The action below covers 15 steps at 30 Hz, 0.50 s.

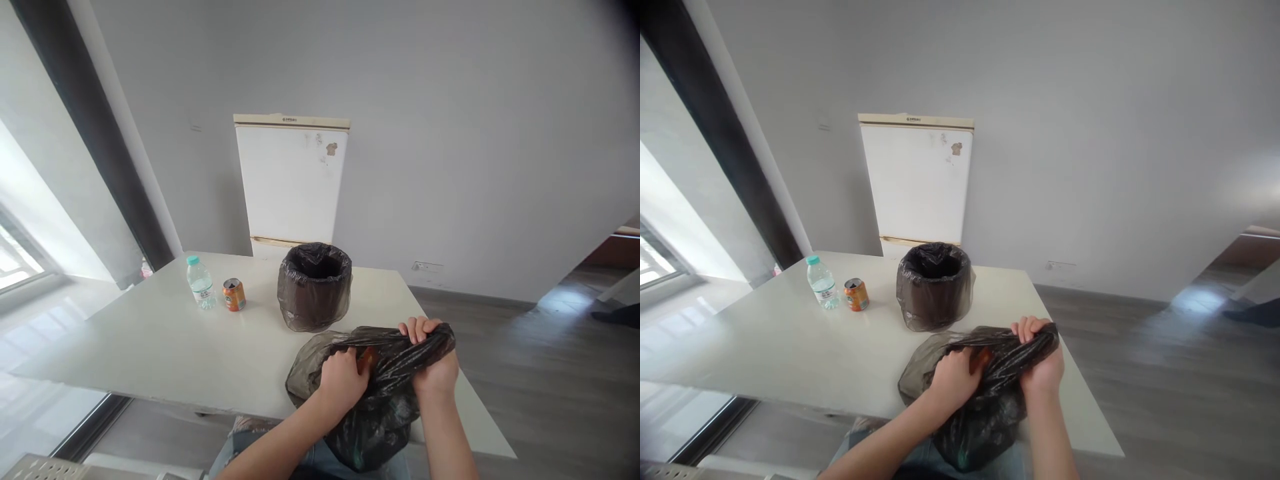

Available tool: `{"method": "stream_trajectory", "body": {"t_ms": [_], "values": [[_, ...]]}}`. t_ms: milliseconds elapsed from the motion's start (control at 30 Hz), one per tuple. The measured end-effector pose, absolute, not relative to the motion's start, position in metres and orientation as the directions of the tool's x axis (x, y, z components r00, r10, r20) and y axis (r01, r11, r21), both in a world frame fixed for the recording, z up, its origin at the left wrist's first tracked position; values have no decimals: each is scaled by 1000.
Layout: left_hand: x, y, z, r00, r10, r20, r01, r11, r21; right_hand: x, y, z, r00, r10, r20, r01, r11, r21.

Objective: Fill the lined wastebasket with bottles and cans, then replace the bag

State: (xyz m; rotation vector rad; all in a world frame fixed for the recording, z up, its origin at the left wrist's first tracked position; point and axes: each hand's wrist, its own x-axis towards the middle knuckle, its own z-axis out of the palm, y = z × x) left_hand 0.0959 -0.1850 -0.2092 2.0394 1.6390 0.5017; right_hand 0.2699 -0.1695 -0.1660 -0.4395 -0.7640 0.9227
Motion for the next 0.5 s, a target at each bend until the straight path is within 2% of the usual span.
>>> {"method": "stream_trajectory", "body": {"t_ms": [267,333,500], "values": [[92,-195,-204,350,936,-34,766,-265,585,273,-167,-169,359,842,402,-535,539,-650],[85,-201,-195,336,942,8,725,-264,636,276,-167,-170,368,841,398,-525,541,-657],[50,-223,-161,254,942,218,536,-325,779,288,-169,-172,372,830,415,-501,556,-663]]}}
